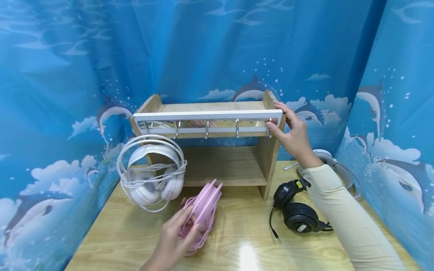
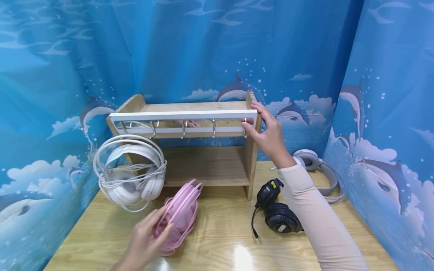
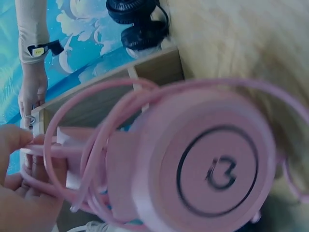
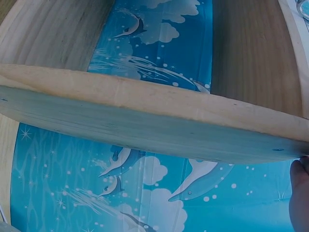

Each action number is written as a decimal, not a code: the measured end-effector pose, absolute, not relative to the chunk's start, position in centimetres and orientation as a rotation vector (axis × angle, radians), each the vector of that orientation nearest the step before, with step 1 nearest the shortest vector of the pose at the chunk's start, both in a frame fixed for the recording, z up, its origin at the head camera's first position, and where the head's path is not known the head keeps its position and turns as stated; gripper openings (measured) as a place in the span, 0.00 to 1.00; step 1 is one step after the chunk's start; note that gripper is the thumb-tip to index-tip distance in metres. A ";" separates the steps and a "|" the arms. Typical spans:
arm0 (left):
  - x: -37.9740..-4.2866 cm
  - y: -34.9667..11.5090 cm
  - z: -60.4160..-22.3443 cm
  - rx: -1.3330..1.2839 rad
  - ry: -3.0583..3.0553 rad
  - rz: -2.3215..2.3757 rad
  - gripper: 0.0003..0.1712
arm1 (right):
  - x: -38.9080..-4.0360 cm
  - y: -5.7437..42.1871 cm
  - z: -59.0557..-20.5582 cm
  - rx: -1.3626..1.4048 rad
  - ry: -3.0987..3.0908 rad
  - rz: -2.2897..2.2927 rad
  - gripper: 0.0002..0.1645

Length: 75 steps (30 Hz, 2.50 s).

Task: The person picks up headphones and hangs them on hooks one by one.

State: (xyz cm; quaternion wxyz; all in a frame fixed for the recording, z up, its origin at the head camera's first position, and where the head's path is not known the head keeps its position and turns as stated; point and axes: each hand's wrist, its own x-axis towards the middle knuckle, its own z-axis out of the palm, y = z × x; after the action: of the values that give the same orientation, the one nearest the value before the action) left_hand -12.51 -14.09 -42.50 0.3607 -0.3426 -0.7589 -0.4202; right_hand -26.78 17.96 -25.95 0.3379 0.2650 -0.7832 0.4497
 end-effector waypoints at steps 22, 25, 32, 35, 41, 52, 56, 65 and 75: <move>-12.7 -15.9 -41.1 -0.436 -2.115 -0.630 0.33 | -26.9 18.0 -26.0 0.695 -2.040 1.160 0.31; -12.5 -16.2 -41.2 -0.357 -2.140 -0.639 0.32 | -26.9 18.0 -26.1 0.698 -2.038 1.164 0.31; -12.5 -16.7 -41.1 -0.303 -2.176 -0.905 0.27 | -26.8 18.1 -26.0 0.685 -2.038 1.170 0.31; -12.6 -16.9 -41.1 -0.303 -2.158 -1.014 0.25 | -26.8 18.1 -26.0 0.683 -2.041 1.160 0.31; -12.6 -17.1 -40.8 -0.289 -2.092 -1.161 0.21 | -26.8 18.1 -26.0 0.688 -2.046 1.160 0.31; -12.9 -17.7 -37.8 -0.125 -2.104 -1.534 0.15 | -26.8 18.1 -26.0 0.685 -2.046 1.157 0.30; -13.3 -18.3 -36.0 -0.150 -2.100 -1.579 0.16 | -26.7 18.1 -25.9 0.686 -2.049 1.160 0.30; -14.0 -20.6 -31.9 -0.077 -2.146 -1.674 0.18 | -26.8 18.2 -25.9 0.691 -2.054 1.182 0.31; -15.3 -22.8 -29.8 -0.131 -2.003 -1.905 0.12 | -26.8 18.4 -25.8 0.694 -2.056 1.190 0.32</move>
State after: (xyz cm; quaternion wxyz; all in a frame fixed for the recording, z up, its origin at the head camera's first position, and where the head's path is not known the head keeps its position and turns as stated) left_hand -15.34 -22.79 -29.76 0.1859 -0.0464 -0.7111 -0.6764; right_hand -26.78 18.38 -25.82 0.3273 0.2649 -0.7849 0.4545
